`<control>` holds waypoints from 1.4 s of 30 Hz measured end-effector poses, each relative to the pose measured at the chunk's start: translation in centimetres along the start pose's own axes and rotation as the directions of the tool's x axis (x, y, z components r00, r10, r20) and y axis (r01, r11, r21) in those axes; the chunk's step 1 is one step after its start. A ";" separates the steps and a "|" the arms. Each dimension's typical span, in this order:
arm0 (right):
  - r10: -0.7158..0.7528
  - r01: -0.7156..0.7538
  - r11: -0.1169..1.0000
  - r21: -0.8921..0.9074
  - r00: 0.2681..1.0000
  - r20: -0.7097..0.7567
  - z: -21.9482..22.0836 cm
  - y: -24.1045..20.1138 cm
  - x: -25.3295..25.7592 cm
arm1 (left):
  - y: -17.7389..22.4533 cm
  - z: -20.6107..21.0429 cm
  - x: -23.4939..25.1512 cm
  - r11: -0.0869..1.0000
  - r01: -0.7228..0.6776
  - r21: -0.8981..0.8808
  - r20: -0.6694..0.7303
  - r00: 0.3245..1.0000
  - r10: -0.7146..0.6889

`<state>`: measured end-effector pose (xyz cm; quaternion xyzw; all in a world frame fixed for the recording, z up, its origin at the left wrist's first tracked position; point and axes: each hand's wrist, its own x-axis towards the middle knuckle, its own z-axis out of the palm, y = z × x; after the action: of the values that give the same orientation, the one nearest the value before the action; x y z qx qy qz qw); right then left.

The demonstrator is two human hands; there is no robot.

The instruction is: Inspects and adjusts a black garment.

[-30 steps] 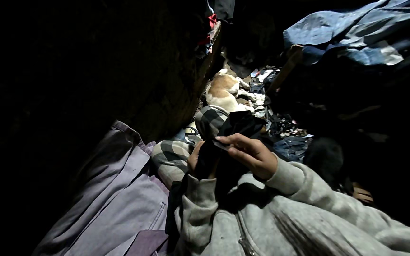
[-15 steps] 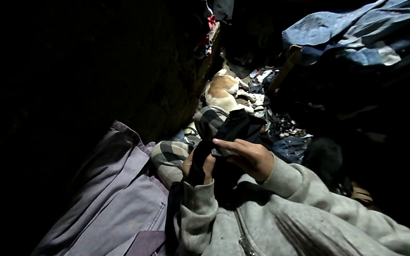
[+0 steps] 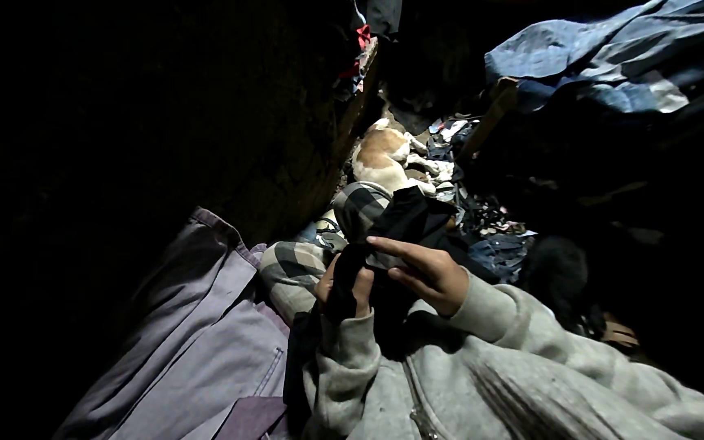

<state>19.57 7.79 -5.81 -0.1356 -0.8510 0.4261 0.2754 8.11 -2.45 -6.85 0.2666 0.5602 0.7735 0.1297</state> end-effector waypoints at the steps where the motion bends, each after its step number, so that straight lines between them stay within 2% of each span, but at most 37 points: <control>1: 0.006 -0.006 1.000 -0.003 1.000 -0.017 0.1 0.1 0.0 | 0.0 0.1 0.0 1.000 -0.009 -0.009 0.008 1.000 0.009; 5: 0.031 -0.029 0.997 0.074 0.999 -0.024 0.3 -0.1 0.5 | 0.0 0.4 -0.1 0.999 -0.034 0.019 -0.023 0.999 0.034; 8: 0.029 -0.031 0.980 0.195 1.000 0.010 0.4 -0.2 0.9 | -1.3 0.0 -0.4 0.999 0.037 -0.025 -0.003 0.999 -0.037; 11: 0.034 -0.038 0.975 0.217 0.999 0.023 0.3 -0.2 0.9 | -0.8 0.1 0.0 0.995 0.103 -0.006 0.057 0.993 -0.102; 15: 0.024 -0.023 1.000 0.015 1.000 -0.012 0.1 -0.2 0.5 | 1.3 -0.5 0.7 0.969 0.107 0.221 0.142 0.980 -0.140; 19: 0.017 -0.012 0.981 -0.196 1.000 0.022 -0.6 -0.9 0.2 | 2.0 -0.7 1.0 0.950 0.097 0.297 0.082 0.989 -0.126; 25: -0.021 0.010 0.971 -0.241 0.999 -0.045 -0.2 -0.8 0.1 | 2.5 -0.3 0.7 0.944 0.075 0.320 0.107 0.988 -0.115; 29: 0.029 -0.037 0.987 -0.156 0.998 -0.056 0.3 -0.7 0.7 | 2.3 0.1 0.4 0.949 0.032 0.313 0.109 0.992 -0.070; 33: 0.012 -0.014 0.995 -0.102 1.000 -0.013 0.0 -0.4 0.5 | 1.8 -0.4 0.5 0.969 -0.024 0.247 0.102 0.995 -0.002; 38: 0.028 -0.033 0.991 -0.130 0.999 -0.043 0.1 -0.3 0.2 | 2.1 -0.2 0.5 0.926 -0.039 0.376 0.194 0.980 -0.038; 40: 0.039 -0.040 0.999 -0.030 0.999 -0.036 0.1 -0.2 0.4 | 1.9 0.0 0.5 0.920 -0.068 0.386 0.200 0.980 -0.011; 42: 0.034 -0.035 0.989 0.146 0.999 0.012 0.0 -0.3 0.8 | 1.5 -0.2 0.6 0.930 -0.102 0.354 0.186 0.982 0.037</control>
<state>18.96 8.02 -5.30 -0.1278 -0.8164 0.4926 0.2730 7.65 -2.82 -5.29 0.3728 0.6695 0.6346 0.0999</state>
